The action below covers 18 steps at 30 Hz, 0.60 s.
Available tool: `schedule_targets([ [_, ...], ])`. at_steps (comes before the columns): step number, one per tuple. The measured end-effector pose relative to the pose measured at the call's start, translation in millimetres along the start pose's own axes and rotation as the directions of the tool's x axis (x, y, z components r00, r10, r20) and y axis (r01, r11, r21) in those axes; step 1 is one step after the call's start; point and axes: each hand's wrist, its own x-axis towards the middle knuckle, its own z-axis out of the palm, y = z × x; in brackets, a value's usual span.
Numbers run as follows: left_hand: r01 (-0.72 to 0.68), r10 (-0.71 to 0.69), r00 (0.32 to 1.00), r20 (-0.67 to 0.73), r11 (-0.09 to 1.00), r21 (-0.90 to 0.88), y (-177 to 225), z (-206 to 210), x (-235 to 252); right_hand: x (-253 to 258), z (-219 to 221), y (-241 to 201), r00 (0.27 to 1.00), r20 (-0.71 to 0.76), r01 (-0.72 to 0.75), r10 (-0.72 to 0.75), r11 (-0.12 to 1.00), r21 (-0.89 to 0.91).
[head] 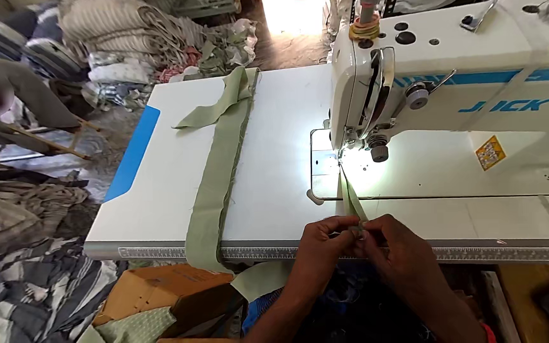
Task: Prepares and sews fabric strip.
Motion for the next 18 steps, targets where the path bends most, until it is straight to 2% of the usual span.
schedule_targets([
  [2, -0.036, 0.036, 0.999, 0.005, 0.998, 0.054, -3, 2, -1, 0, 1, -4, 0.994, -0.01, -0.112, 0.112, 0.993, 0.03],
  [4, -0.038, 0.038, 0.999, 0.002, 0.996, 0.084, -8, 6, -2, 2, -4, -11, 0.963, 0.016, -0.269, 0.269, 0.963, 0.0],
  [6, -0.044, 0.047, 0.999, -0.017, 0.99, 0.133, -12, 8, -3, 5, -8, -17, 0.932, 0.034, -0.358, 0.36, 0.932, -0.051],
  [8, -0.046, 0.052, 0.998, -0.028, 0.983, 0.18, -12, 9, -4, 5, -6, -19, 0.959, -0.024, -0.284, 0.283, 0.954, -0.101],
  [12, -0.042, 0.068, 0.995, -0.071, 0.949, 0.313, 2, 5, -9, -4, 4, -20, 0.995, -0.087, -0.048, 0.041, 0.996, -0.075],
  [15, -0.042, 0.066, 0.996, -0.065, 0.95, 0.31, 6, -1, -9, -8, 5, -21, 0.998, -0.059, 0.026, -0.031, 0.997, -0.077],
  [18, -0.043, 0.063, 0.996, -0.064, 0.959, 0.28, 7, -4, -10, -7, 3, -15, 0.995, 0.046, 0.088, -0.086, 0.994, -0.067],
])
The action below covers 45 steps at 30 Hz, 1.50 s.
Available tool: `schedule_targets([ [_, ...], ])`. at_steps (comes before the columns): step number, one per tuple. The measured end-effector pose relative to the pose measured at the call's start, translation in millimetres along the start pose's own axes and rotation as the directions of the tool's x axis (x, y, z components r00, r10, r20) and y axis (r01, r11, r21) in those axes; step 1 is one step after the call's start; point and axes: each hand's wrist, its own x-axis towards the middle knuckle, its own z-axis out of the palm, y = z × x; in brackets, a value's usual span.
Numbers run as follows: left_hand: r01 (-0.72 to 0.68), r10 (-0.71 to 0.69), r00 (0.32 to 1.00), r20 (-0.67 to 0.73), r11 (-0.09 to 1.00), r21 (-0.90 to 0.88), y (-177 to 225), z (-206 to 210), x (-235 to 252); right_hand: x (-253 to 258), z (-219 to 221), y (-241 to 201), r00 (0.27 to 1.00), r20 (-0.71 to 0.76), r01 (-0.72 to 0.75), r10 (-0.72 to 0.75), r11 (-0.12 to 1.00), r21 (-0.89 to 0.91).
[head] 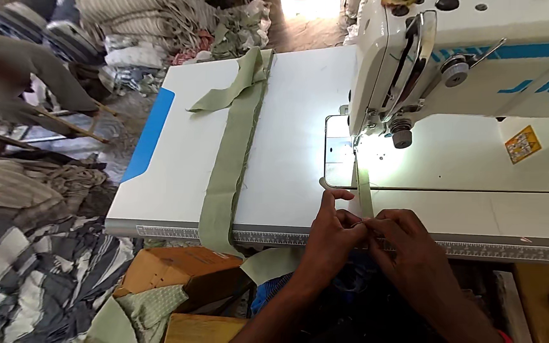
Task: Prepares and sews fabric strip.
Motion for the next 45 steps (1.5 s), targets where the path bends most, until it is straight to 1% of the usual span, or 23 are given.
schedule_targets([
  [3, 0.007, -0.007, 1.0, -0.003, 0.999, 0.036, -3, -2, -1, 7, -1, 10, 0.997, 0.075, 0.028, -0.029, 1.0, 0.014],
  [5, 0.019, -0.021, 0.998, 0.057, 0.999, 0.031, -2, -4, 4, 14, -1, 15, 0.996, 0.062, 0.059, -0.058, 0.998, -0.022],
  [8, 0.148, -0.139, 0.971, 0.195, 0.988, -0.032, 9, -11, 32, 22, -2, 14, 0.992, 0.068, 0.115, -0.11, 0.99, -0.076],
  [9, 0.186, -0.168, 0.96, 0.224, 0.98, -0.064, 12, -14, 46, 23, -4, 10, 0.99, 0.077, 0.122, -0.115, 0.987, -0.1],
  [10, 0.203, -0.186, 0.957, 0.222, 0.978, -0.052, 16, -16, 61, 25, -5, 7, 0.99, 0.08, 0.128, -0.118, 0.984, -0.128],
  [11, 0.187, -0.191, 0.962, 0.196, 0.982, 0.036, 21, -17, 73, 25, -3, 6, 0.989, 0.085, 0.129, -0.117, 0.979, -0.16],
  [12, 0.126, -0.16, 0.977, 0.143, 0.966, 0.225, 25, -17, 83, 24, 1, 6, 0.99, 0.096, 0.123, -0.106, 0.974, -0.19],
  [13, 0.024, -0.071, 0.994, 0.081, 0.878, 0.478, 27, -17, 90, 22, 9, 10, 0.991, 0.097, 0.109, -0.091, 0.973, -0.203],
  [14, -0.079, 0.07, 0.997, 0.041, 0.727, 0.682, 25, -16, 94, 21, 17, 15, 0.993, 0.089, 0.091, -0.074, 0.975, -0.202],
  [15, -0.183, 0.25, 0.967, 0.04, 0.583, 0.791, 19, -17, 97, 22, 23, 20, 0.996, 0.074, 0.07, -0.056, 0.977, -0.203],
  [16, -0.303, 0.448, 0.89, 0.082, 0.447, 0.842, 8, -19, 103, 27, 25, 24, 0.997, 0.058, 0.053, -0.042, 0.977, -0.205],
  [17, -0.402, 0.585, 0.797, 0.15, 0.329, 0.854, -4, -23, 108, 32, 27, 26, 0.998, 0.051, 0.038, -0.028, 0.979, -0.203],
  [18, -0.465, 0.643, 0.736, 0.21, 0.256, 0.848, -13, -26, 111, 37, 28, 28, 0.999, 0.053, 0.022, -0.012, 0.98, -0.2],
  [19, -0.507, 0.675, 0.695, 0.247, 0.217, 0.834, -19, -27, 114, 43, 28, 30, 0.998, 0.056, 0.012, -0.002, 0.98, -0.198],
  [20, -0.522, 0.694, 0.672, 0.26, 0.194, 0.831, -21, -27, 116, 49, 29, 34, 0.999, 0.052, 0.013, -0.003, 0.98, -0.197],
  [23, -0.483, 0.699, 0.675, 0.238, 0.174, 0.858, -23, -25, 117, 68, 31, 44, 0.999, 0.047, 0.032, -0.023, 0.978, -0.205],
  [26, -0.455, 0.684, 0.702, 0.197, 0.218, 0.864, -21, -25, 120, 87, 33, 53, 0.998, 0.052, 0.051, -0.041, 0.975, -0.218],
  [29, -0.434, 0.672, 0.719, 0.179, 0.232, 0.871, -19, -23, 120, 101, 34, 61, 0.998, 0.035, 0.057, -0.05, 0.973, -0.225],
  [33, -0.428, 0.678, 0.716, 0.168, 0.236, 0.872, -20, -22, 120, 107, 35, 59, 1.0, 0.004, -0.018, 0.019, 0.969, -0.247],
  [36, -0.43, 0.691, 0.705, 0.161, 0.237, 0.871, -21, -23, 120, 110, 38, 59, 0.996, 0.017, -0.081, 0.089, 0.961, -0.266],
  [42, -0.44, 0.681, 0.71, 0.177, 0.234, 0.867, -21, -24, 120, 117, 30, 63, 0.987, 0.083, -0.127, 0.14, 0.981, -0.15],
  [43, -0.444, 0.683, 0.708, 0.178, 0.235, 0.864, -21, -24, 120, 122, 30, 71, 0.987, 0.104, -0.111, 0.126, 0.984, -0.138],
  [45, -0.45, 0.687, 0.704, 0.177, 0.239, 0.861, -21, -23, 120, 130, 32, 95, 0.991, 0.135, 0.008, 0.014, 0.987, -0.158],
])
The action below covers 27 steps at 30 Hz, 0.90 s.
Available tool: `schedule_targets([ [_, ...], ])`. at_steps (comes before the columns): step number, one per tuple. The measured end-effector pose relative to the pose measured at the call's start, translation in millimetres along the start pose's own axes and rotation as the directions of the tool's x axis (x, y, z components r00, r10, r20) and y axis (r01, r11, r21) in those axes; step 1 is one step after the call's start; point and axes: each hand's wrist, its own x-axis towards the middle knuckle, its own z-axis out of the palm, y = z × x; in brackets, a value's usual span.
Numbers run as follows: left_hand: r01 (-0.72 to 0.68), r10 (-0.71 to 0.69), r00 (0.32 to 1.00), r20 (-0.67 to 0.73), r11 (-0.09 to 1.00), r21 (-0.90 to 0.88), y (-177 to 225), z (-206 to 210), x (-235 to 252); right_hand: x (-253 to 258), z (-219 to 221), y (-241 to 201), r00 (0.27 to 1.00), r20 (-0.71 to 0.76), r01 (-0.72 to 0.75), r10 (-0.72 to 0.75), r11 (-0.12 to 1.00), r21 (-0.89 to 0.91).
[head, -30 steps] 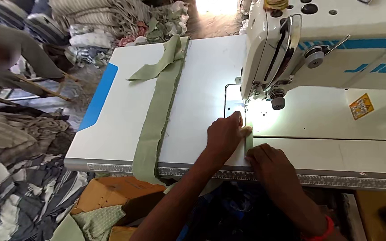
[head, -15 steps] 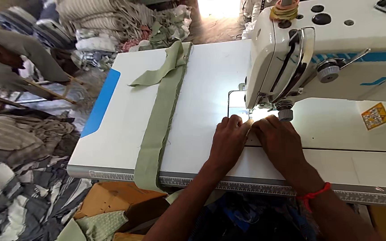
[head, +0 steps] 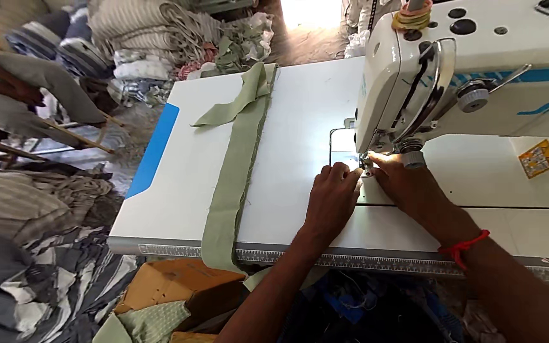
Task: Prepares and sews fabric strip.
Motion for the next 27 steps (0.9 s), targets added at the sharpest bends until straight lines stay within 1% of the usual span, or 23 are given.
schedule_targets([
  [2, 0.011, -0.011, 1.0, 0.005, 1.0, -0.001, 1, 0, 0, 1, -6, 15, 0.988, 0.016, 0.154, -0.153, 0.985, -0.083],
  [3, 0.02, -0.02, 1.0, 0.012, 1.0, -0.001, 1, -1, 1, -1, -13, 16, 0.98, 0.042, 0.198, -0.194, 0.974, -0.113],
  [5, 0.032, -0.032, 0.999, 0.018, 0.999, -0.005, 1, -1, 1, -11, -21, 8, 0.973, 0.086, 0.223, -0.213, 0.965, -0.135],
  [10, 0.04, -0.04, 0.999, 0.015, 0.999, 0.011, 2, 0, 2, -26, -19, -19, 0.988, 0.105, 0.135, -0.115, 0.969, -0.206],
  [14, 0.03, -0.031, 0.999, 0.029, 0.999, 0.032, 0, 1, 2, -26, -10, -34, 0.999, 0.039, 0.02, -0.012, 0.974, -0.228],
  [17, -0.007, 0.006, 1.0, 0.025, 1.0, 0.01, 2, 0, -1, -27, -1, -42, 1.0, -0.014, -0.022, 0.019, 0.973, -0.23],
  [19, -0.075, 0.075, 0.997, -0.013, 0.997, 0.018, 7, 0, -3, -27, 0, -41, 0.999, -0.011, -0.045, 0.044, 0.984, -0.174],
  [21, -0.098, 0.098, 0.995, 0.0, 0.993, 0.067, 14, 2, 0, -30, -1, -34, 0.998, -0.003, -0.063, 0.063, 0.996, -0.058],
  [24, -0.026, 0.013, 0.996, 0.085, 0.987, 0.159, 27, 4, 11, -45, -23, -18, 0.999, -0.038, -0.02, 0.026, 0.99, 0.137],
  [25, 0.001, -0.021, 0.994, 0.109, 0.983, 0.185, 30, 5, 13, -56, -39, -12, 0.996, -0.072, -0.049, 0.06, 0.988, 0.148],
  [26, 0.019, -0.042, 0.993, 0.112, 0.98, 0.199, 32, 7, 15, -72, -58, -2, 0.984, -0.135, -0.1, 0.115, 0.989, 0.113],
  [27, 0.027, -0.05, 0.993, 0.103, 0.978, 0.209, 33, 9, 16, -90, -77, 15, 0.959, -0.237, -0.152, 0.157, 0.988, 0.04],
])
